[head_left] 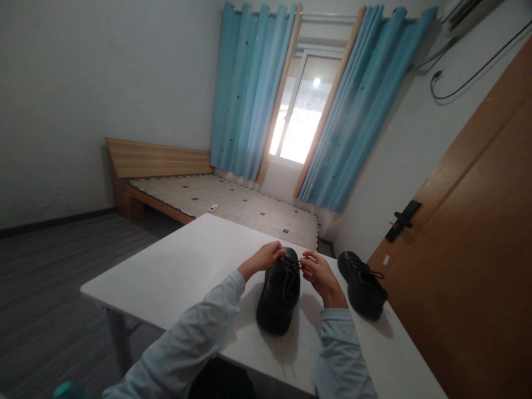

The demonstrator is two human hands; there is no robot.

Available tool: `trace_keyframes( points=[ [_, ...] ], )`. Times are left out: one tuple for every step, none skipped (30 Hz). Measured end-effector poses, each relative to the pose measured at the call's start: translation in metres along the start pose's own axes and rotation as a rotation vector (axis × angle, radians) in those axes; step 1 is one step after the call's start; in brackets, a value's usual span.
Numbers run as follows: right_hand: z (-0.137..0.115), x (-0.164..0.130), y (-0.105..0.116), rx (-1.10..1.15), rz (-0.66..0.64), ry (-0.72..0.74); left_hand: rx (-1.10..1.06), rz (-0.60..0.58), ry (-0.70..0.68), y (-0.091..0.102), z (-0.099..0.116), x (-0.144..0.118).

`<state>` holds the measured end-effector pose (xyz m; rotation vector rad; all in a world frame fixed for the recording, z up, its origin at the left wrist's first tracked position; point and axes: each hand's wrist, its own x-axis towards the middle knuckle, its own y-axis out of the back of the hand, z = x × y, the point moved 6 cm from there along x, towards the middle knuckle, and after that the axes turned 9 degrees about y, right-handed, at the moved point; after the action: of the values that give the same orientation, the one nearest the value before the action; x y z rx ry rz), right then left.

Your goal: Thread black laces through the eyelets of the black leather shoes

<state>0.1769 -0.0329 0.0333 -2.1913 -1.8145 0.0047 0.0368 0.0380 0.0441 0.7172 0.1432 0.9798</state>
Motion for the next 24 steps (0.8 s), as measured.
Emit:
trace_keyframes(
  points=[
    [0.0002,-0.0003,0.0009,0.007,-0.001,-0.01,-0.01,-0.004,0.007,0.0001,-0.0004,-0.0001],
    [0.0002,-0.0007,0.002,0.006,0.001,-0.019,-0.019,-0.008,0.011,0.0,-0.0006,-0.0002],
    [0.0,-0.001,0.0031,-0.002,0.007,-0.024,-0.025,-0.014,0.01,-0.0002,-0.0005,-0.0002],
    [-0.0003,-0.0013,0.0041,-0.014,0.011,-0.027,-0.027,-0.022,0.004,-0.0005,-0.0002,-0.0001],
    [-0.0007,-0.0016,0.0049,-0.034,0.014,-0.026,-0.026,-0.032,-0.007,-0.0009,0.0005,-0.0001],
    [-0.0012,-0.0019,0.0055,-0.061,0.016,-0.023,-0.023,-0.043,-0.018,-0.0012,0.0011,0.0],
    [-0.0016,-0.0021,0.0059,-0.098,0.015,-0.018,-0.024,-0.056,-0.029,-0.0015,0.0016,-0.0001],
    [-0.0019,-0.0023,0.0062,-0.145,0.014,-0.012,-0.028,-0.069,-0.036,-0.0016,0.002,-0.0002],
    [-0.0024,-0.0024,0.0063,-0.201,0.011,-0.002,-0.033,-0.083,-0.041,-0.0018,0.0022,-0.0004],
    [-0.0027,-0.0024,0.0062,-0.263,0.003,0.008,-0.038,-0.097,-0.044,-0.002,0.0023,-0.0006],
    [-0.0029,-0.0024,0.0059,-0.327,-0.006,0.016,-0.04,-0.106,-0.044,-0.002,0.0024,-0.0009],
    [-0.003,-0.0024,0.0054,-0.391,-0.015,0.022,-0.037,-0.109,-0.044,-0.0018,0.0025,-0.0012],
    [-0.003,-0.0023,0.005,-0.45,-0.022,0.027,-0.029,-0.105,-0.042,-0.0013,0.0029,-0.0015],
    [-0.003,-0.0022,0.0047,-0.5,-0.027,0.031,-0.015,-0.097,-0.038,-0.0007,0.0033,-0.0017],
    [-0.0029,-0.0021,0.0043,-0.539,-0.029,0.034,0.001,-0.085,-0.031,0.0,0.0039,-0.002],
    [-0.0027,-0.0018,0.0038,-0.563,-0.034,0.038,0.02,-0.071,-0.023,0.0008,0.0045,-0.0023],
    [-0.0025,-0.0015,0.0031,-0.577,-0.041,0.043,0.041,-0.059,-0.014,0.0016,0.0052,-0.0026],
    [-0.0022,-0.001,0.0024,-0.587,-0.05,0.05,0.062,-0.046,-0.004,0.0023,0.0058,-0.003],
    [-0.002,-0.0004,0.0022,-0.594,-0.053,0.06,0.081,-0.037,0.004,0.003,0.0065,-0.0035],
    [-0.0019,0.0003,0.0026,-0.6,-0.05,0.071,0.096,-0.03,0.01,0.0036,0.0072,-0.0041],
    [-0.0019,0.0011,0.0034,-0.604,-0.042,0.084,0.107,-0.025,0.017,0.0043,0.0077,-0.0048],
    [-0.0019,0.0018,0.0047,-0.606,-0.03,0.096,0.114,-0.024,0.026,0.0049,0.0079,-0.0055],
    [-0.0017,0.0025,0.0061,-0.603,-0.018,0.104,0.117,-0.026,0.036,0.0053,0.0078,-0.0061],
    [-0.0011,0.003,0.0077,-0.597,-0.008,0.107,0.116,-0.031,0.047,0.0057,0.0075,-0.0067]
  ],
)
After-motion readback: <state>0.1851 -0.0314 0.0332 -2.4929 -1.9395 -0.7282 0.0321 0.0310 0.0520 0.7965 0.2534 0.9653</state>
